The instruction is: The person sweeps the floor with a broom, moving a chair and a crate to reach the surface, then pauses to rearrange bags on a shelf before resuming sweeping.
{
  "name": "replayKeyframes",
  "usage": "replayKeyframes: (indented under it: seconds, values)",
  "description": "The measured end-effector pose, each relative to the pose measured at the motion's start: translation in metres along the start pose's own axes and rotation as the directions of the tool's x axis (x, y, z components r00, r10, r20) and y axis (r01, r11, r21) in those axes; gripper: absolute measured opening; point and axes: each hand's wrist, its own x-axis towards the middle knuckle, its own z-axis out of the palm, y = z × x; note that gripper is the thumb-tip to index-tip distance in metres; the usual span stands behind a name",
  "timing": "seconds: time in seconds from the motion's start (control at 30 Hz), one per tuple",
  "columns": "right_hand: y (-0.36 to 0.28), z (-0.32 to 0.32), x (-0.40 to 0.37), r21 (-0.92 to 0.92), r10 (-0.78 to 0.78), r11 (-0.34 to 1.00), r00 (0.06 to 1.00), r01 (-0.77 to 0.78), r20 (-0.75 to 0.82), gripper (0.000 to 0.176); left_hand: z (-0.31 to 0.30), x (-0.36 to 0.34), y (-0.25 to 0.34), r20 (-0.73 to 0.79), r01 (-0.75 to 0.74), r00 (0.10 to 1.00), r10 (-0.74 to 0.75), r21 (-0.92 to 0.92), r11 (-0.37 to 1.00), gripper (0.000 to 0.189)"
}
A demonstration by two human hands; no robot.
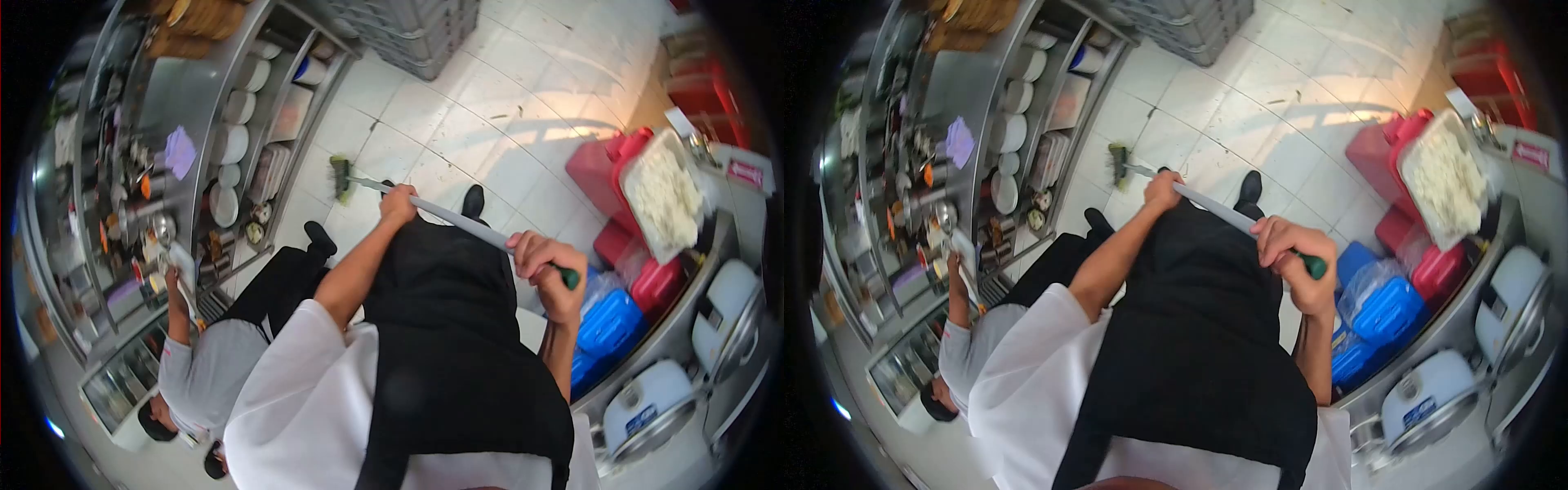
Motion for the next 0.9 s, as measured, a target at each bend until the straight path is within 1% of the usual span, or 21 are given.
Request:
replayKeyframes:
  seconds: [0.03, 0.1, 0.13, 0.17, 0.2, 0.23, 0.33, 0.4, 0.43, 0.47, 0.5, 0.53, 0.57, 0.6, 0.63, 0.67, 0.7, 0.77, 0.8, 0.83, 0.9]
  values:
    - [-0.004, -0.003, 0.006, 0.015, 0.008, 1.0, 0.999, -0.009, 0.038, 0.011, 0.022, 0.006, -0.002, -0.068, -0.038, 0.997, 0.035, -0.046, 0.998, 0.014]
    - [-0.032, -0.018, 0.011, -0.121, -0.127, 0.98, 0.968, 0.156, 0.214, 0.012, 0.052, 0.012, 0.035, -0.199, -0.161, 0.973, 0.121, -0.203, 0.966, 0.02]
    - [-0.049, -0.029, 0.009, -0.155, -0.175, 0.966, 0.963, 0.208, 0.203, 0.015, 0.068, 0.023, 0.061, -0.265, -0.302, 0.933, 0.245, -0.203, 0.931, 0.025]
    - [-0.07, -0.043, 0.014, -0.157, -0.211, 0.953, 0.939, 0.26, 0.271, 0.017, 0.067, 0.022, 0.101, -0.354, -0.426, 0.879, 0.32, -0.28, 0.86, 0.026]
    - [-0.088, -0.051, 0.014, -0.169, -0.239, 0.939, 0.92, 0.301, 0.312, 0.019, 0.054, 0.018, 0.139, -0.28, -0.394, 0.909, 0.308, -0.338, 0.855, 0.015]
    - [-0.104, -0.051, 0.016, -0.235, -0.242, 0.915, 0.912, 0.328, 0.33, 0.019, 0.047, 0.022, 0.163, -0.297, -0.473, 0.872, 0.388, -0.315, 0.823, 0.012]
    - [-0.139, -0.039, 0.024, -0.303, -0.237, 0.869, 0.866, 0.392, 0.44, 0.019, -0.005, 0.008, 0.209, -0.198, -0.443, 0.896, 0.398, -0.309, 0.842, 0.013]
    - [-0.164, -0.044, 0.023, -0.211, -0.352, 0.832, 0.782, 0.513, 0.515, 0.018, -0.032, -0.012, 0.211, -0.227, -0.442, 0.895, 0.384, -0.338, 0.831, 0.014]
    - [-0.18, -0.057, 0.014, -0.202, -0.437, 0.792, 0.766, 0.576, 0.47, 0.022, -0.044, -0.033, 0.207, -0.267, -0.468, 0.882, 0.389, -0.391, 0.793, 0.014]
    - [-0.194, -0.049, 0.019, -0.081, -0.458, 0.801, 0.694, 0.593, 0.555, 0.029, -0.049, -0.057, 0.199, -0.308, -0.491, 0.869, 0.387, -0.437, 0.754, 0.014]
    - [-0.195, -0.045, 0.02, -0.037, -0.456, 0.808, 0.665, 0.588, 0.591, 0.029, -0.052, -0.079, 0.186, -0.319, -0.469, 0.879, 0.355, -0.433, 0.77, 0.014]
    - [-0.195, -0.041, 0.026, 0.036, -0.458, 0.825, 0.629, 0.564, 0.628, 0.022, -0.055, -0.099, 0.172, -0.339, -0.438, 0.889, 0.308, -0.435, 0.787, 0.015]
    - [-0.192, -0.036, 0.035, 0.126, -0.466, 0.839, 0.58, 0.529, 0.668, 0.024, -0.053, -0.112, 0.15, -0.282, -0.348, 0.929, 0.238, -0.453, 0.821, 0.018]
    - [-0.173, -0.038, 0.036, 0.071, -0.363, 0.916, 0.741, 0.395, 0.564, 0.021, -0.035, -0.111, 0.125, -0.254, -0.254, 0.956, 0.146, -0.466, 0.847, 0.022]
    - [-0.143, -0.04, 0.038, 0.021, -0.216, 0.973, 0.863, 0.232, 0.457, 0.029, -0.023, -0.108, 0.096, -0.168, -0.145, 0.983, 0.069, -0.497, 0.856, 0.027]
    - [-0.113, -0.022, 0.042, -0.014, -0.086, 0.994, 0.879, 0.105, 0.47, 0.022, 0.004, -0.098, 0.067, -0.119, -0.029, 0.992, -0.038, -0.515, 0.857, 0.031]
    - [-0.088, -0.007, 0.041, -0.093, 0.007, 0.995, 0.884, 0.041, 0.467, 0.021, 0.035, -0.091, 0.04, -0.135, 0.024, 0.984, -0.12, -0.558, 0.83, 0.031]
    - [-0.053, 0.014, 0.035, -0.123, 0.115, 0.991, 0.846, -0.059, 0.521, 0.027, 0.068, -0.094, 0.009, -0.095, 0.187, 0.945, -0.313, -0.629, 0.755, 0.033]
    - [-0.054, 0.03, 0.036, -0.142, 0.13, 0.988, 0.828, -0.062, 0.546, 0.027, 0.072, -0.096, -0.002, -0.051, 0.186, 0.958, -0.282, -0.637, 0.748, 0.029]
    - [-0.065, 0.044, 0.033, -0.205, 0.136, 0.979, 0.76, -0.003, 0.636, 0.03, 0.077, -0.092, -0.004, -0.044, 0.175, 0.962, -0.27, -0.66, 0.731, 0.029]
    - [-0.099, 0.059, 0.013, -0.265, 0.113, 0.955, 0.663, 0.133, 0.74, 0.035, 0.095, -0.074, 0.028, -0.25, -0.159, 0.968, 0.003, -0.608, 0.778, 0.021]
